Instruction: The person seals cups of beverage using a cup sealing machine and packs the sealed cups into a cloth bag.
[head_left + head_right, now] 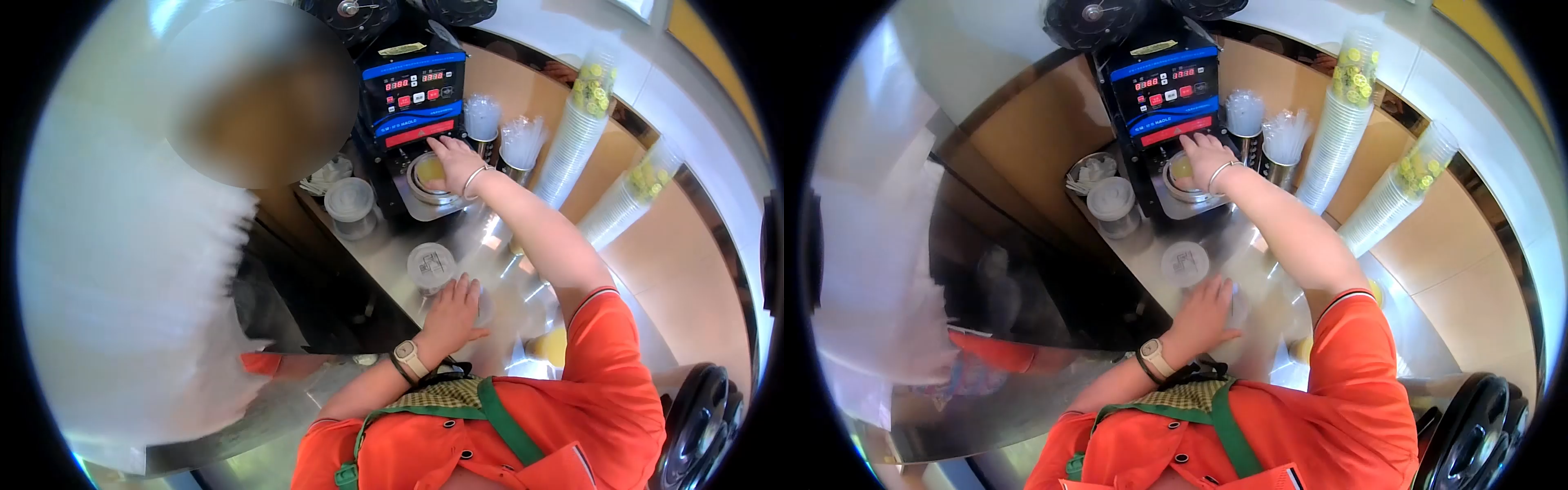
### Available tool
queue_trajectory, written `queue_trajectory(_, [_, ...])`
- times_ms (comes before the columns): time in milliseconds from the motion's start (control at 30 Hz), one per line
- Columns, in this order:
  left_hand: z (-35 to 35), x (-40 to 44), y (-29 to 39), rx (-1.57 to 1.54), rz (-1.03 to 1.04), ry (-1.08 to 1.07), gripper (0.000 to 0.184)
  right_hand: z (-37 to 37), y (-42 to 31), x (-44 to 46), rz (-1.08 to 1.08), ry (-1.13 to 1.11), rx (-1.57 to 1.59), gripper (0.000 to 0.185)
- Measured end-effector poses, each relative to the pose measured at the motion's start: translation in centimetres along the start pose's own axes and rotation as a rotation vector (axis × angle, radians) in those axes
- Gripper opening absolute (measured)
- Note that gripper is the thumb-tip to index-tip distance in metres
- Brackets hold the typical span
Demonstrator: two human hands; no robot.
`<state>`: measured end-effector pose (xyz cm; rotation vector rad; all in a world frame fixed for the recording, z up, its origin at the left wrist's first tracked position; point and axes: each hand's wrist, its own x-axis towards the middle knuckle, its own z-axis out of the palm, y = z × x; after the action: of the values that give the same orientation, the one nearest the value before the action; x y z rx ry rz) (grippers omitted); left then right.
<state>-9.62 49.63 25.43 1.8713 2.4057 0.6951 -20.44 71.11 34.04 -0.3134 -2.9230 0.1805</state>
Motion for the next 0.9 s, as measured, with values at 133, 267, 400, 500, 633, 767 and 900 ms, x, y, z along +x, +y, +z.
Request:
queue_trajectory(133, [-1.6,-1.9,-0.4,-0.133,0.061,0.043,0.064,-4.7,-1.3,-2.7,-0.057,0.091,-0.015,0.077])
queue_trajectory(267, [-2.1,-7.0,-3.0,-0.378,0.057,0.034,0.038,-9.9,-4.5,-6.5,-0.222,0.218,-0.037,0.07])
queue_trajectory(400, [0.1,-13.4,-6.5,-0.471,-0.12,-0.119,0.028,-15.7,-10.5,-11.4,-0.256,-0.124,-0.019,0.055])
queue_trajectory(500, [5.4,-19.0,-10.2,-0.434,-0.229,-0.395,0.028,-15.8,-14.9,-15.4,-0.338,-0.312,-0.047,0.036])
queue_trajectory(633, [13.4,-27.8,-14.9,-0.845,-0.326,-0.609,0.046,-10.0,-22.3,-19.3,-0.586,-0.678,-0.059,0.033])
queue_trajectory(767, [17.2,-35.7,-16.4,-0.849,-0.523,-0.815,0.045,2.6,-26.5,-22.9,-0.592,-0.862,0.252,0.032])
queue_trajectory(900, [17.0,-43.0,-17.5,-0.771,-0.798,-0.998,0.045,21.7,-26.9,-29.6,-0.295,-0.85,0.503,0.038])
